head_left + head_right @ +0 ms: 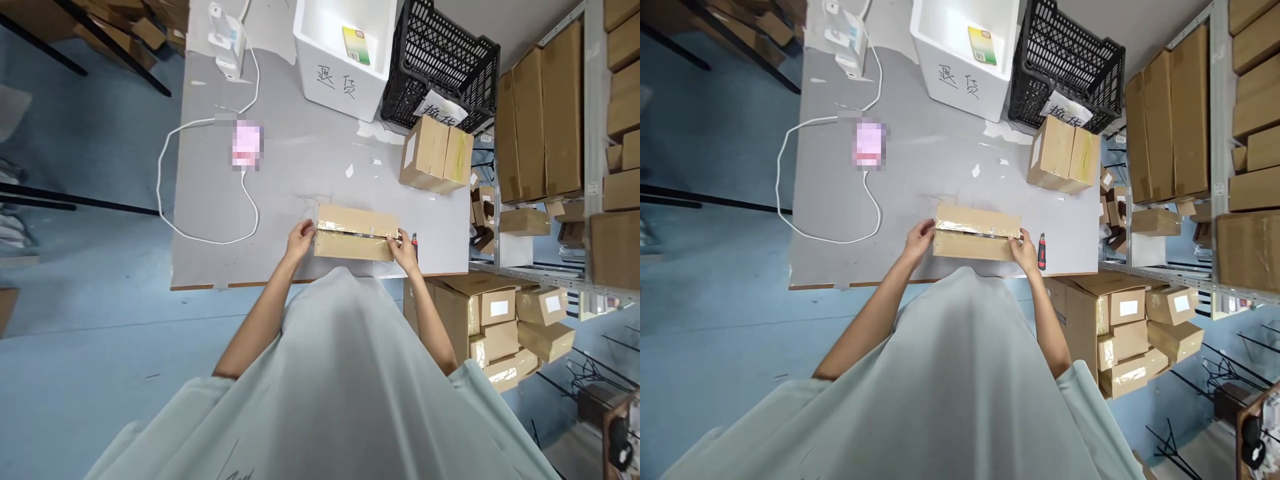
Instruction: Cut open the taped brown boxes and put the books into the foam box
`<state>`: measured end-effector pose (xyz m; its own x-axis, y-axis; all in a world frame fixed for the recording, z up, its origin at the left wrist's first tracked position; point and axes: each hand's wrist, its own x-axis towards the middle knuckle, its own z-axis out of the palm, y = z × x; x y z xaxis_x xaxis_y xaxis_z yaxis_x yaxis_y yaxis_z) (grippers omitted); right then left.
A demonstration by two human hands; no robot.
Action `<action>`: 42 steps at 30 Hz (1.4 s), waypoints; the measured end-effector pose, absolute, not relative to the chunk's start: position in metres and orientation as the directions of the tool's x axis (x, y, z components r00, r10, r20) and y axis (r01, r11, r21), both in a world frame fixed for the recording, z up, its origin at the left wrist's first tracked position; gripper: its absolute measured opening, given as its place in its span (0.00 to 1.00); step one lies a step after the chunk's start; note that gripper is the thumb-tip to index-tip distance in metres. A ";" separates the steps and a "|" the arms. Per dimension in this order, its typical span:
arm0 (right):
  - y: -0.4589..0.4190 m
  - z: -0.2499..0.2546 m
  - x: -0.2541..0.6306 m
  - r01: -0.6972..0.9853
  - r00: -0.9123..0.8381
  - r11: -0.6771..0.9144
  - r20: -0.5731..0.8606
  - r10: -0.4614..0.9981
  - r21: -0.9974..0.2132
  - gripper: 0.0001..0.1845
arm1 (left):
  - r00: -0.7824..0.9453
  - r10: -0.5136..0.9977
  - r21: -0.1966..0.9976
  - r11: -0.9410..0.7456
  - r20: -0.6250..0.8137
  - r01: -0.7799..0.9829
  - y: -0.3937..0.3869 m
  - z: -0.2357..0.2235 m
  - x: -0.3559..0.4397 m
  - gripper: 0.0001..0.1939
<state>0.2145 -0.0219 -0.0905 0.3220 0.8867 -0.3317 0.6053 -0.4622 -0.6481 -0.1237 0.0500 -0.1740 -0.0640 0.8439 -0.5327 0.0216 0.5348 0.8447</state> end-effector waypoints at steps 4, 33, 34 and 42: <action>-0.022 -0.084 0.214 0.683 0.286 -0.353 -0.211 0.935 -0.639 0.40 | -0.117 0.973 0.937 0.222 -0.197 0.270 0.029 -0.130 -0.135 0.19; 0.148 -0.088 0.216 0.894 -0.188 0.081 -0.203 0.961 -0.440 0.25 | 0.627 0.766 0.528 -0.476 -0.145 0.703 -0.052 -0.085 -0.091 0.17; 0.153 -0.094 0.214 0.894 -0.185 0.065 -0.231 0.955 -0.444 0.25 | 0.622 0.768 0.521 -0.472 -0.152 0.711 -0.056 -0.088 -0.091 0.17; 0.125 -0.092 0.198 0.891 -0.116 0.095 -0.022 0.993 -0.444 0.22 | 0.589 0.774 0.608 -0.357 -0.233 0.709 -0.042 -0.087 -0.090 0.19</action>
<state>0.1979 0.1251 -0.0924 -0.1162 0.9930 -0.0216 0.8912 0.0946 -0.4437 -0.0897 -0.0416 -0.0866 0.5890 0.7738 -0.2331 0.7091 -0.3566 0.6082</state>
